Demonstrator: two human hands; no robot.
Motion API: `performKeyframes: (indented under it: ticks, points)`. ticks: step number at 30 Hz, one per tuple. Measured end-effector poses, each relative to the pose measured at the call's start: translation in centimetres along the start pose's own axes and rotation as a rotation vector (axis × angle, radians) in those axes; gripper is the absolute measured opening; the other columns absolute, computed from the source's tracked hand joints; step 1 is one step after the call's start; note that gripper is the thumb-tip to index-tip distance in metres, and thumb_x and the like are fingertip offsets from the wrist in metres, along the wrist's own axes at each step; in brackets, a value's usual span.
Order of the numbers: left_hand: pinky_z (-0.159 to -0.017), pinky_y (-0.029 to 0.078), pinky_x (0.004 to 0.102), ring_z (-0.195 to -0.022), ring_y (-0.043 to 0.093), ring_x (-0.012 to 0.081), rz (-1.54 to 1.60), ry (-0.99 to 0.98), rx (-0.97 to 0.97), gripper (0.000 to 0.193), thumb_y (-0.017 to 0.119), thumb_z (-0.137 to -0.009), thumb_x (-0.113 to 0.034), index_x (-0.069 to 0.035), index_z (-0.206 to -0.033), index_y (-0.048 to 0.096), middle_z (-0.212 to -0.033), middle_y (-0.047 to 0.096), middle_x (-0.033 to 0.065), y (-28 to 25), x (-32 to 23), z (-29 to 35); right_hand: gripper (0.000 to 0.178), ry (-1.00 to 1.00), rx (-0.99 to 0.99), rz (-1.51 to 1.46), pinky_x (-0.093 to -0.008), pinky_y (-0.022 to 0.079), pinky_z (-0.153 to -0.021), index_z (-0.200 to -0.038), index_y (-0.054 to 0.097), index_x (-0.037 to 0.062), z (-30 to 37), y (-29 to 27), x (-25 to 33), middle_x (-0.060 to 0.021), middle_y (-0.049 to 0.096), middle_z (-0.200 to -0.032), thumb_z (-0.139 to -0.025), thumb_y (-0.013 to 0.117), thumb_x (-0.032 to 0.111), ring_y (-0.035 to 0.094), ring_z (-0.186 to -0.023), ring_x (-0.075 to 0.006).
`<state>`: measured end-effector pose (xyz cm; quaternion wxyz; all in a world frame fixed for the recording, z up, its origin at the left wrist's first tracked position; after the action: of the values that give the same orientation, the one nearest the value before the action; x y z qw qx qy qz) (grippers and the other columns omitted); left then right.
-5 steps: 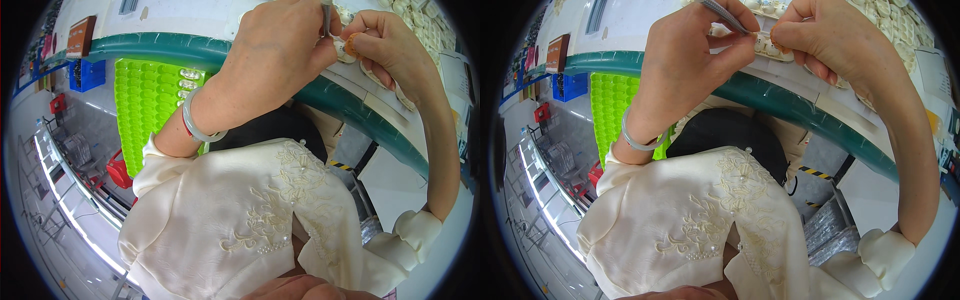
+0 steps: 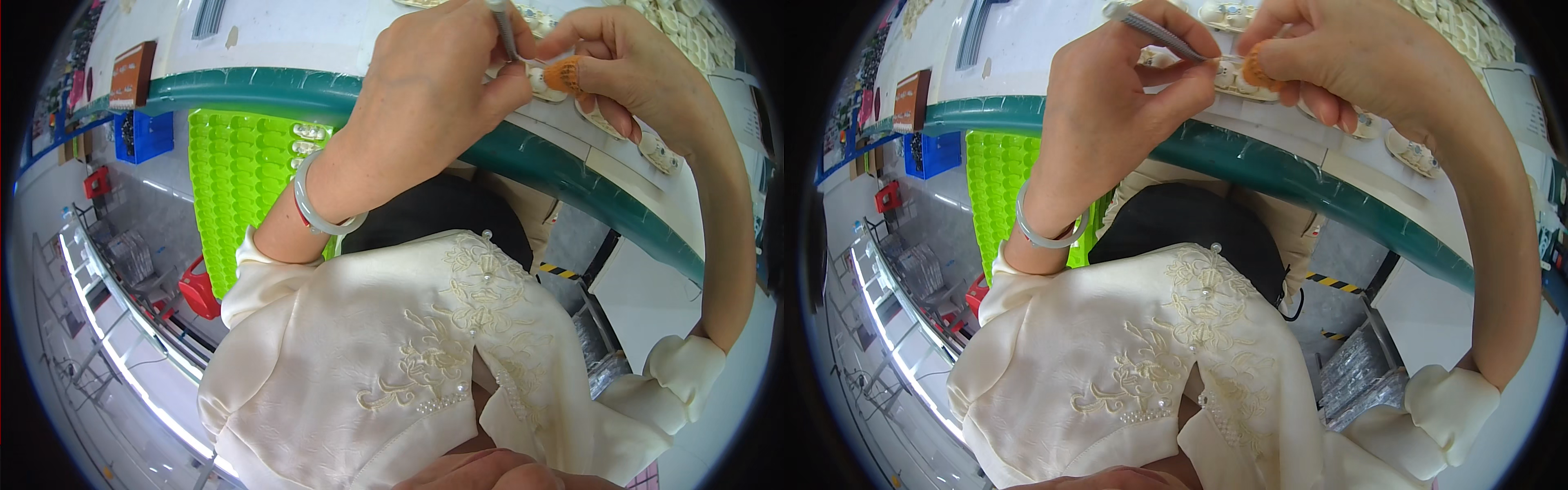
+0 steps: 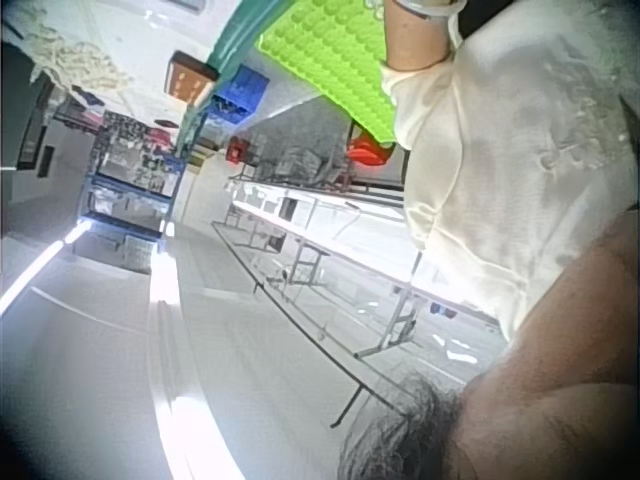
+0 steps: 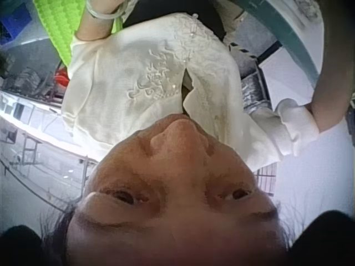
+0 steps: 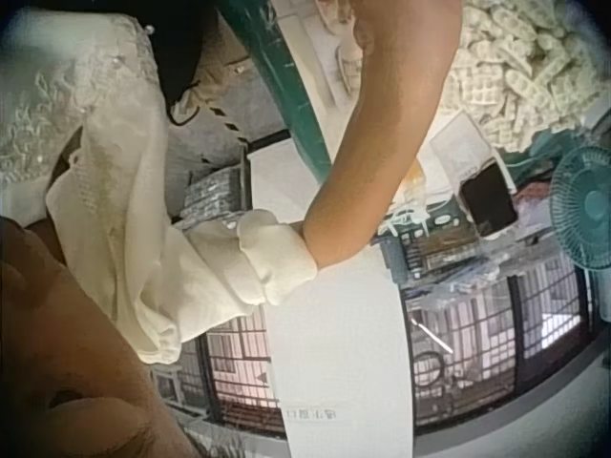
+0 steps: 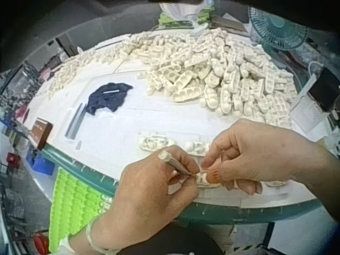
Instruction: Applying glue and assembling small white plastic components on a jig.
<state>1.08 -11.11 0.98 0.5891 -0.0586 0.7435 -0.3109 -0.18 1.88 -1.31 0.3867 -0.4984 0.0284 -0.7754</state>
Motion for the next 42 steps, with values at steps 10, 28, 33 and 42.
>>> performKeyframes:
  ticks: [10,28,33,42]
  points:
    - [-0.07,0.055,0.0249,-0.078,0.067,0.0144,-0.149,0.056,-0.07,0.013,0.066,-0.073,0.0,0.001,-0.084,0.06,-0.079,0.065,0.0056,0.5,0.7,0.8,0.02,0.257,0.176,-0.137,-0.0203,0.036,-0.038,-0.099,0.061,-0.0068,-0.8,0.9,0.5,-0.0043,0.056,-0.063,-0.086,0.057,0.008,0.046,-0.044,-0.0079]
    - [-0.064,0.051,0.0211,-0.074,0.063,0.0099,-0.138,-0.026,0.018,0.009,0.065,-0.074,-0.001,0.001,-0.082,0.06,-0.077,0.064,0.0041,0.3,0.7,0.2,0.018,0.23,0.174,-0.359,-0.0212,0.036,-0.039,-0.094,0.061,-0.0075,-1.1,1.0,-0.9,-0.0057,0.057,-0.065,-0.085,0.057,0.007,0.047,-0.044,-0.0083]
    - [-0.063,0.05,0.0209,-0.074,0.062,0.0102,0.038,-0.138,-0.026,0.01,0.066,-0.076,0.0,0.001,-0.082,0.058,-0.078,0.063,0.0054,-1.4,1.2,-0.9,0.014,0.253,0.132,-0.38,-0.0218,0.037,-0.039,-0.086,0.062,-0.0055,-1.0,1.1,-1.1,-0.0058,0.057,-0.064,-0.084,0.059,0.008,0.048,-0.044,-0.0085]
    - [-0.059,0.047,0.0179,-0.066,0.06,0.0093,0.326,-0.252,-0.164,0.013,0.065,-0.076,0.006,0.002,-0.082,0.055,-0.074,0.062,0.0065,-5.4,1.5,-0.5,0.018,0.078,-0.026,-0.245,-0.0138,0.031,-0.03,-0.098,0.062,-0.0021,-1.5,1.1,-1.7,-0.0029,0.055,-0.058,-0.084,0.052,0.004,0.043,-0.033,-0.0017]
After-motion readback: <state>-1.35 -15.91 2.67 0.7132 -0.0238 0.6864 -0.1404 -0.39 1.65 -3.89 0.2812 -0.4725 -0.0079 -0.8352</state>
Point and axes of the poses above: each hand's wrist, its own z-axis away from the middle knuckle, its own y-axis out of the palm, x = y × z, the point moved 7 cm from there along -z, towards the middle knuckle
